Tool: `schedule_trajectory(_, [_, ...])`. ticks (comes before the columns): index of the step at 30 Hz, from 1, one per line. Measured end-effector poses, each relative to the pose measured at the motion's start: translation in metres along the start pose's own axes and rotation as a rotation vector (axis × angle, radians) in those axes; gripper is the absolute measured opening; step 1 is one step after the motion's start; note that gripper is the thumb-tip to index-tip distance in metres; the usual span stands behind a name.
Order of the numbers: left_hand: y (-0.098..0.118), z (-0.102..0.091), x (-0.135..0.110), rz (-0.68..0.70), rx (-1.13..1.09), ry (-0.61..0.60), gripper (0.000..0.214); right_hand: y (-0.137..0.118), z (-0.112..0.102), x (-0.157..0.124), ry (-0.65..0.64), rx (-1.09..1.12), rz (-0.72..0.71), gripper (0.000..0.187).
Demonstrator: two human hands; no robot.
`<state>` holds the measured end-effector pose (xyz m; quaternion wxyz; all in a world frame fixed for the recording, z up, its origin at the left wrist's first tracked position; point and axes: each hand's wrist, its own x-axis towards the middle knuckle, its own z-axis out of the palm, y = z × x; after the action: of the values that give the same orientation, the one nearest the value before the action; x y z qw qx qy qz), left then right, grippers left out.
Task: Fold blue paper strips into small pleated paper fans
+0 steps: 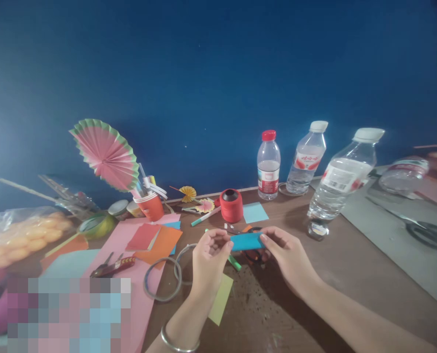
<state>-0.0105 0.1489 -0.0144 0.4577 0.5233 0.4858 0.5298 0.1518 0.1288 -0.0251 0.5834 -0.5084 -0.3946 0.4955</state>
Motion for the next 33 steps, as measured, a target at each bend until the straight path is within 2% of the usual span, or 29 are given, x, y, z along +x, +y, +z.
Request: schedule_trajectory(33, [0.0009, 0.0001, 0.0002, 0.007, -0.005, -0.004, 0.020, -0.0025, 0.0009, -0.0002, 0.008, 0.002, 0.003, 0.022])
